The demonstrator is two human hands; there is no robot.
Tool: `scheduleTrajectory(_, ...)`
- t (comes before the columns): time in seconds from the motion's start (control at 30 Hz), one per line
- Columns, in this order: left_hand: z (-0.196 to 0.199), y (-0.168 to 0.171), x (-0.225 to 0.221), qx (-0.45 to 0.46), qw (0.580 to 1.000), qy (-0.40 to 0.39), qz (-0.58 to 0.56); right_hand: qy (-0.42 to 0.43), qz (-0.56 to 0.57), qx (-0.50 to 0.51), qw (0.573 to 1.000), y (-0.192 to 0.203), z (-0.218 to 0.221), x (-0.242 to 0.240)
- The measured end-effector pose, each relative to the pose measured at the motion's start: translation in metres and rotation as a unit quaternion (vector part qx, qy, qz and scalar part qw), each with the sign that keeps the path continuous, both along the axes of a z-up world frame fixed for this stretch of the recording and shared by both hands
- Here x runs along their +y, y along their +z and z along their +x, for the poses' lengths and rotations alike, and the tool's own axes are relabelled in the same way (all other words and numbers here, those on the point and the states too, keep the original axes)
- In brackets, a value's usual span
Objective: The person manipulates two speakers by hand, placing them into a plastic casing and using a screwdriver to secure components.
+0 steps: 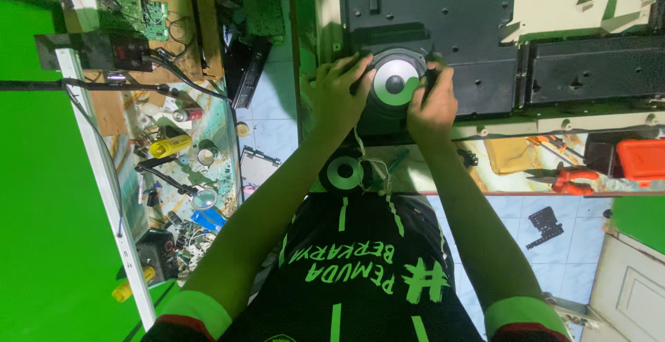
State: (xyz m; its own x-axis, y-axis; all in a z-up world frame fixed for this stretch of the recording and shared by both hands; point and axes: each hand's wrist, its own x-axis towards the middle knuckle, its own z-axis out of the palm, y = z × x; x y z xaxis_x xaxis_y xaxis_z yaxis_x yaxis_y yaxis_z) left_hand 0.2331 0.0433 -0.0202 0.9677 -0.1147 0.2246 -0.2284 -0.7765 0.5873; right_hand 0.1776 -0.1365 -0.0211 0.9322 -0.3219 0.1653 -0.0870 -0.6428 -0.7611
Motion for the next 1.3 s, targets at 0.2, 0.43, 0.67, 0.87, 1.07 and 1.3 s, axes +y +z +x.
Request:
scheduleTrajectory(0.2,0.001,-0.002,0.000,-0.020,1.000,-0.002,0.008,0.004,-0.028,0.014,1.000,0.002,-0.001,-0.001)
scheduleTrajectory(0.43,0.001,0.000,0.001,-0.039,0.998,0.001,-0.058,0.055,0.230,0.011,0.972,-0.017,0.000,-0.030)
scheduleTrajectory(0.67,0.003,0.003,0.008,0.008,0.988,-0.052,-0.143,0.105,0.221,0.113,0.963,-0.013,-0.010,-0.059)
scheduleTrajectory(0.87,0.003,0.002,0.008,0.009,0.984,-0.074,-0.160,0.105,0.230,0.135,0.958,-0.005,-0.013,-0.055)
scheduleTrajectory(1.07,0.005,0.000,0.008,0.045,0.970,-0.112,-0.209,0.104,0.142,0.158,0.972,0.007,-0.016,-0.042)
scheduleTrajectory(1.3,0.003,0.003,0.010,-0.030,0.972,-0.119,-0.198,0.095,0.166,0.167,0.967,0.011,-0.019,-0.032)
